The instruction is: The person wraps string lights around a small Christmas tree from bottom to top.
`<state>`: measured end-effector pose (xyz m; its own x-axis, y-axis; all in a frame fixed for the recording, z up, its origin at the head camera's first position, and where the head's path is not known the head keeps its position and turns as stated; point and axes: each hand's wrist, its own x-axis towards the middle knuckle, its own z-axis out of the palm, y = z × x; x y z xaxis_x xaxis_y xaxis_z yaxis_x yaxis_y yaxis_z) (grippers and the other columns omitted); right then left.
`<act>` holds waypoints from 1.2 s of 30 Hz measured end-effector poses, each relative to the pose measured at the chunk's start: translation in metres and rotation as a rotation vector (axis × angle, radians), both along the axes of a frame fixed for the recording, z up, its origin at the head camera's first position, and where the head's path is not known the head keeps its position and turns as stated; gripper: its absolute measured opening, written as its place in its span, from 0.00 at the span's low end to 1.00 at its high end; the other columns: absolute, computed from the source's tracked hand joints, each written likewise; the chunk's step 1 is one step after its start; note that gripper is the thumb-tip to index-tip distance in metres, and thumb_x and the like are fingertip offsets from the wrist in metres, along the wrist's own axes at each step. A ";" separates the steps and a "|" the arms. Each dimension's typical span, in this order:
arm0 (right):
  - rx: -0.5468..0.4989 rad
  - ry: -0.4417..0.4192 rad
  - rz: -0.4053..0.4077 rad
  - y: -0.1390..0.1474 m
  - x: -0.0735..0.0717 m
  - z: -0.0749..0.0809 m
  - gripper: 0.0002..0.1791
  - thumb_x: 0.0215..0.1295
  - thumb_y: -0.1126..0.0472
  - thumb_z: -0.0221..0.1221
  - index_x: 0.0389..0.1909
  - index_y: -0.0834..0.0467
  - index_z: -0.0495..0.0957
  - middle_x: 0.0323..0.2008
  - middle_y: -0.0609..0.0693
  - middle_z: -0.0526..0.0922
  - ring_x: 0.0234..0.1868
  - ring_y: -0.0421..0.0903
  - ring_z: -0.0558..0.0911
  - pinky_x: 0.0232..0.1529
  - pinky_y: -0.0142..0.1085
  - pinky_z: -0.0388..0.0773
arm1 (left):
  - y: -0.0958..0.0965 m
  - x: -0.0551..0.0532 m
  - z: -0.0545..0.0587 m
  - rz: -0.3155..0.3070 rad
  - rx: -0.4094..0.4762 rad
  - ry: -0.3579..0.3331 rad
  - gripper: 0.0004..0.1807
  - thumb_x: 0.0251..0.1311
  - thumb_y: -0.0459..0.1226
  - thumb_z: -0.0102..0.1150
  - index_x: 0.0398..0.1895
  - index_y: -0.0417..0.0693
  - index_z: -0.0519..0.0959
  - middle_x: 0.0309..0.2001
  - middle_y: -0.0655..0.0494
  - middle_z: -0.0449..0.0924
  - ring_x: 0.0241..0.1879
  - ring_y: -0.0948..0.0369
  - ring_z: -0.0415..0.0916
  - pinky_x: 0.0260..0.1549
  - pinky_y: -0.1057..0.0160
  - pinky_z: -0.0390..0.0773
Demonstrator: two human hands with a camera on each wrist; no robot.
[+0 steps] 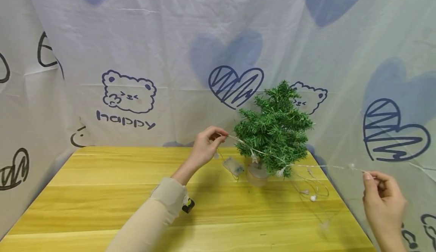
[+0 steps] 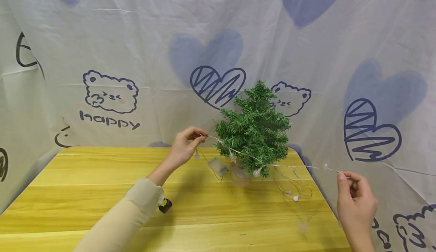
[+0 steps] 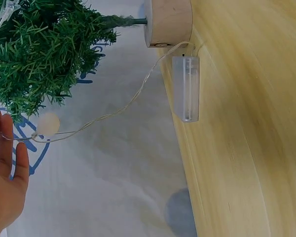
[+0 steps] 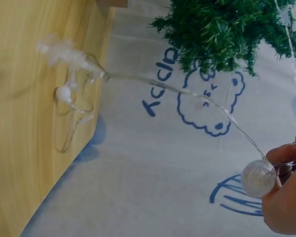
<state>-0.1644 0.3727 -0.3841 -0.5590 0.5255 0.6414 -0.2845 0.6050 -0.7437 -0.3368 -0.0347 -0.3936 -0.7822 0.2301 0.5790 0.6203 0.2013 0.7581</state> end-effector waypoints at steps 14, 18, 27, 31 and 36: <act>-0.076 0.081 -0.016 0.014 0.000 -0.017 0.05 0.74 0.71 0.58 0.40 0.61 0.82 0.19 0.37 0.73 0.16 0.30 0.70 0.19 0.20 0.67 | -0.007 -0.002 -0.002 -0.136 -0.006 -0.057 0.06 0.70 0.29 0.64 0.45 0.42 0.88 0.44 0.53 0.87 0.42 0.58 0.84 0.45 0.61 0.84; -0.120 0.246 0.120 0.015 0.001 -0.020 0.05 0.73 0.76 0.55 0.40 0.71 0.79 0.19 0.42 0.74 0.16 0.33 0.69 0.18 0.21 0.65 | -0.011 0.000 0.004 -0.209 0.067 -0.119 0.06 0.69 0.29 0.64 0.45 0.40 0.87 0.45 0.50 0.88 0.45 0.51 0.85 0.49 0.55 0.85; -0.334 0.670 0.636 0.008 0.000 -0.022 0.03 0.66 0.87 0.47 0.35 0.85 0.69 0.16 0.54 0.73 0.13 0.41 0.60 0.13 0.28 0.52 | -0.018 0.006 0.007 -0.282 0.148 -0.206 0.07 0.68 0.26 0.64 0.47 0.31 0.84 0.49 0.46 0.86 0.46 0.56 0.85 0.51 0.59 0.84; -0.314 0.651 0.624 0.007 -0.001 -0.021 0.03 0.66 0.87 0.47 0.36 0.85 0.69 0.16 0.54 0.73 0.13 0.41 0.61 0.13 0.28 0.52 | -0.018 0.005 0.004 -0.297 0.123 -0.211 0.07 0.69 0.25 0.63 0.47 0.31 0.84 0.49 0.44 0.85 0.45 0.61 0.85 0.50 0.56 0.85; -0.310 0.579 0.567 0.010 -0.002 -0.023 0.05 0.68 0.85 0.49 0.38 0.81 0.73 0.17 0.53 0.74 0.14 0.41 0.62 0.13 0.28 0.54 | -0.013 0.002 0.001 -0.308 0.049 -0.195 0.07 0.70 0.27 0.62 0.47 0.35 0.86 0.48 0.44 0.86 0.45 0.59 0.85 0.46 0.61 0.85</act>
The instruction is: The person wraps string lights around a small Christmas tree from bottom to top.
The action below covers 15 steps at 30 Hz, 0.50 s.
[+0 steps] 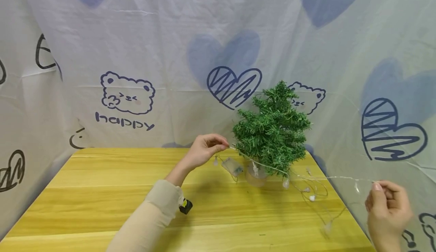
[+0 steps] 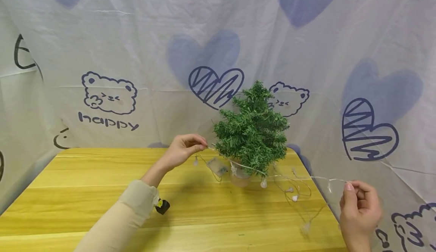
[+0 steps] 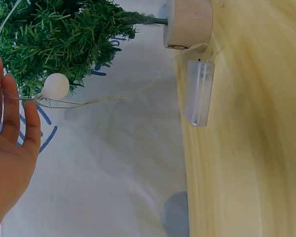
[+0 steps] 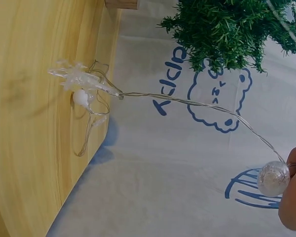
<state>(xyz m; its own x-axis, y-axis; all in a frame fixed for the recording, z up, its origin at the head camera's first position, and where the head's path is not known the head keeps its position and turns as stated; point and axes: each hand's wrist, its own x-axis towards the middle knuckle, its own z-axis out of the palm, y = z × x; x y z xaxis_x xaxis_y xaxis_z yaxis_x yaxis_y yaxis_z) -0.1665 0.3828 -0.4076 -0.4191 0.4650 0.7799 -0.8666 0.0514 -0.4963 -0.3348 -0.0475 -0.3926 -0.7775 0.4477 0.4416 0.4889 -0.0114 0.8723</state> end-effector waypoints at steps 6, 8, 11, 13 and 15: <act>-0.022 -0.095 -0.055 0.000 -0.003 0.003 0.06 0.70 0.82 0.52 0.39 0.74 0.77 0.16 0.51 0.73 0.13 0.40 0.65 0.13 0.28 0.55 | 0.008 -0.002 0.006 0.068 -0.019 0.027 0.07 0.71 0.30 0.63 0.48 0.39 0.86 0.47 0.48 0.87 0.43 0.57 0.84 0.47 0.58 0.85; -0.014 -0.132 -0.083 0.001 -0.004 0.006 0.05 0.70 0.80 0.54 0.40 0.73 0.78 0.16 0.51 0.73 0.13 0.39 0.66 0.13 0.27 0.57 | 0.011 -0.004 0.008 0.106 -0.039 0.042 0.07 0.72 0.31 0.63 0.48 0.41 0.87 0.47 0.49 0.88 0.42 0.57 0.84 0.46 0.58 0.84; 0.001 -0.172 -0.114 0.001 -0.007 0.010 0.04 0.71 0.79 0.55 0.40 0.72 0.78 0.16 0.50 0.73 0.13 0.39 0.66 0.12 0.26 0.57 | 0.016 -0.007 0.010 0.155 -0.088 0.068 0.08 0.72 0.31 0.62 0.48 0.44 0.87 0.46 0.51 0.88 0.40 0.58 0.82 0.43 0.59 0.83; 0.015 -0.183 -0.130 0.002 -0.010 0.014 0.04 0.71 0.78 0.55 0.40 0.72 0.78 0.16 0.50 0.74 0.13 0.38 0.67 0.12 0.26 0.58 | 0.019 -0.010 0.011 0.177 -0.132 0.085 0.08 0.73 0.31 0.61 0.48 0.46 0.87 0.45 0.54 0.88 0.38 0.59 0.81 0.40 0.60 0.83; 0.022 -0.205 -0.143 0.002 -0.013 0.018 0.04 0.72 0.78 0.55 0.41 0.71 0.78 0.16 0.49 0.74 0.13 0.37 0.67 0.13 0.25 0.58 | 0.023 -0.013 0.012 0.184 -0.169 0.101 0.08 0.73 0.31 0.61 0.48 0.46 0.87 0.45 0.55 0.87 0.37 0.60 0.80 0.38 0.61 0.82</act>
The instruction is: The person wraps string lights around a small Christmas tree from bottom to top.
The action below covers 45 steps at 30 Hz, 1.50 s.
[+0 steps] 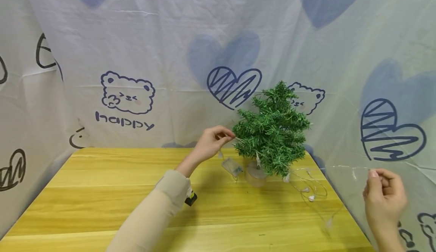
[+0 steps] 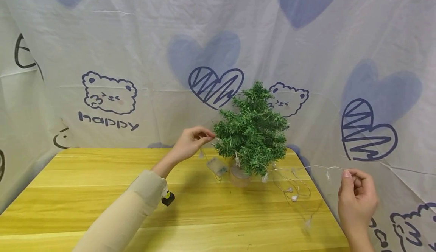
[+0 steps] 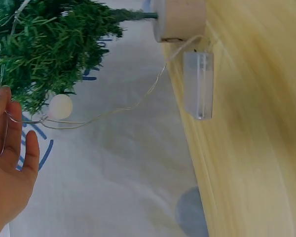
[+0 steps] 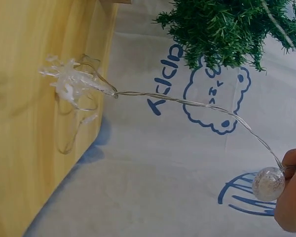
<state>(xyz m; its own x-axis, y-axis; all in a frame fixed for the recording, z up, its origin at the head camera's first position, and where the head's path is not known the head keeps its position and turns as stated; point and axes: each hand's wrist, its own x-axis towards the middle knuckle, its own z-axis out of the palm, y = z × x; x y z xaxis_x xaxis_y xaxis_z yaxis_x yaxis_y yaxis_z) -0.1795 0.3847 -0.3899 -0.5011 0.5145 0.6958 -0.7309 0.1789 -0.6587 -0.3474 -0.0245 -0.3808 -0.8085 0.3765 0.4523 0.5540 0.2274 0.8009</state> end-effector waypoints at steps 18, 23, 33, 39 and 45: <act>0.306 -0.373 -0.304 0.010 -0.053 0.047 0.07 0.76 0.63 0.59 0.40 0.45 0.79 0.17 0.36 0.72 0.15 0.31 0.68 0.17 0.23 0.63 | 0.014 -0.002 -0.010 0.030 -0.047 -0.025 0.07 0.74 0.32 0.61 0.50 0.46 0.85 0.46 0.52 0.86 0.39 0.55 0.81 0.37 0.62 0.82; 0.458 -0.422 -0.352 0.014 -0.080 0.055 0.03 0.75 0.60 0.60 0.41 0.54 0.81 0.19 0.31 0.71 0.19 0.30 0.66 0.22 0.23 0.61 | 0.015 -0.003 -0.013 0.035 -0.054 -0.049 0.08 0.74 0.32 0.61 0.50 0.45 0.85 0.47 0.51 0.86 0.41 0.54 0.82 0.38 0.62 0.83; 0.762 -0.508 -0.347 0.018 -0.120 0.070 0.16 0.78 0.56 0.57 0.49 0.67 0.81 0.20 0.39 0.72 0.18 0.32 0.65 0.21 0.28 0.62 | 0.019 -0.002 -0.018 0.058 -0.032 -0.082 0.07 0.72 0.31 0.62 0.48 0.43 0.85 0.45 0.50 0.86 0.40 0.51 0.83 0.34 0.63 0.83; 0.872 -0.586 -0.316 0.018 -0.140 0.076 0.17 0.80 0.56 0.53 0.49 0.68 0.80 0.25 0.54 0.77 0.19 0.39 0.68 0.21 0.32 0.64 | 0.022 -0.003 -0.021 0.091 -0.054 -0.054 0.05 0.70 0.29 0.64 0.44 0.43 0.85 0.42 0.49 0.86 0.38 0.54 0.83 0.36 0.63 0.84; 0.994 -0.735 -0.212 0.014 -0.153 0.078 0.20 0.83 0.54 0.49 0.53 0.69 0.78 0.28 0.57 0.78 0.21 0.48 0.70 0.20 0.39 0.67 | 0.022 -0.003 -0.021 0.108 -0.078 -0.045 0.05 0.69 0.27 0.64 0.43 0.43 0.85 0.41 0.51 0.86 0.39 0.57 0.83 0.38 0.62 0.85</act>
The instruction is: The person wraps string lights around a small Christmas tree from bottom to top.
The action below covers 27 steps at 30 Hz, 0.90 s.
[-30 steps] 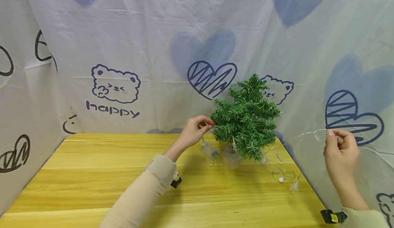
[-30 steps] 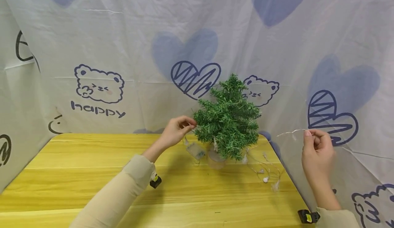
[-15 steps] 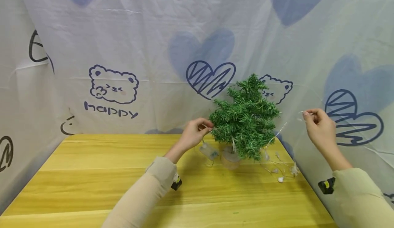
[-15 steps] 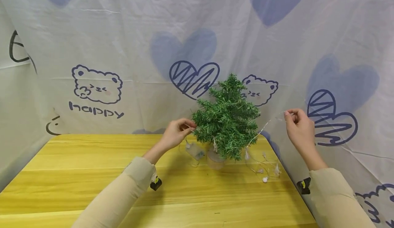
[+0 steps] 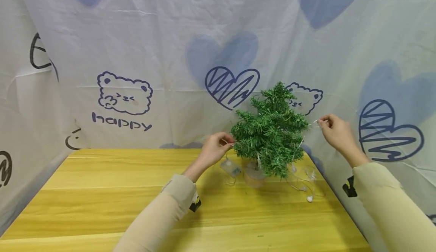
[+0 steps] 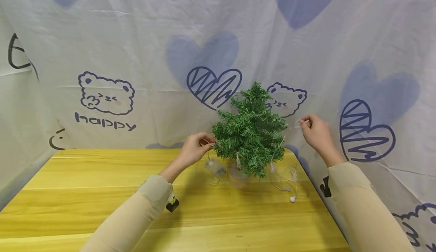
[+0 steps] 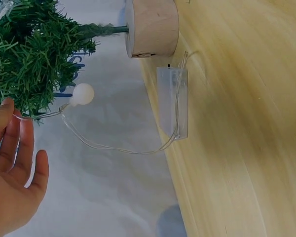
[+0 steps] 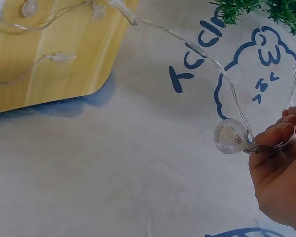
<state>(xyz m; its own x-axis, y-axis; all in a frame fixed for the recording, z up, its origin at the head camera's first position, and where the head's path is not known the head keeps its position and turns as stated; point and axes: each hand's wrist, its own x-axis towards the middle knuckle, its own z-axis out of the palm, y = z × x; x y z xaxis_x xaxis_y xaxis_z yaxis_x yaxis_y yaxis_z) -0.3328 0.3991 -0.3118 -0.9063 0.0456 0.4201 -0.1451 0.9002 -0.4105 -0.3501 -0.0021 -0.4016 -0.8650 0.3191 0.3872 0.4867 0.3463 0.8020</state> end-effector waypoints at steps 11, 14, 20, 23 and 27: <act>0.120 -0.074 0.079 -0.017 -0.024 0.021 0.19 0.82 0.55 0.51 0.52 0.69 0.79 0.32 0.62 0.82 0.22 0.50 0.74 0.22 0.42 0.69 | -0.009 0.000 0.010 0.028 0.013 0.036 0.04 0.69 0.33 0.68 0.43 0.44 0.85 0.44 0.52 0.85 0.39 0.57 0.82 0.36 0.62 0.83; 0.138 -0.073 0.107 -0.020 -0.029 0.029 0.18 0.82 0.56 0.53 0.47 0.69 0.78 0.33 0.63 0.83 0.22 0.50 0.76 0.23 0.43 0.71 | -0.014 -0.004 0.016 0.044 0.033 0.072 0.05 0.69 0.34 0.68 0.44 0.43 0.84 0.44 0.51 0.84 0.40 0.57 0.82 0.36 0.62 0.83; 0.156 -0.134 0.142 -0.029 -0.038 0.047 0.19 0.83 0.52 0.52 0.45 0.67 0.75 0.32 0.62 0.82 0.27 0.53 0.78 0.26 0.44 0.72 | -0.019 -0.021 0.036 0.057 0.047 0.154 0.08 0.71 0.34 0.66 0.48 0.39 0.84 0.45 0.48 0.84 0.39 0.55 0.82 0.36 0.61 0.83; 0.163 -0.169 0.183 -0.033 -0.041 0.056 0.20 0.83 0.49 0.51 0.48 0.65 0.74 0.31 0.60 0.82 0.28 0.54 0.81 0.26 0.44 0.73 | -0.018 -0.032 0.054 0.059 0.055 0.185 0.08 0.72 0.35 0.64 0.49 0.41 0.83 0.45 0.49 0.84 0.39 0.55 0.82 0.37 0.60 0.83; 0.181 -0.205 0.230 -0.039 -0.043 0.071 0.18 0.82 0.51 0.53 0.49 0.64 0.73 0.29 0.57 0.80 0.25 0.54 0.83 0.27 0.44 0.79 | -0.011 -0.048 0.083 0.040 0.033 0.211 0.08 0.74 0.38 0.63 0.49 0.44 0.82 0.45 0.50 0.83 0.39 0.56 0.81 0.37 0.59 0.82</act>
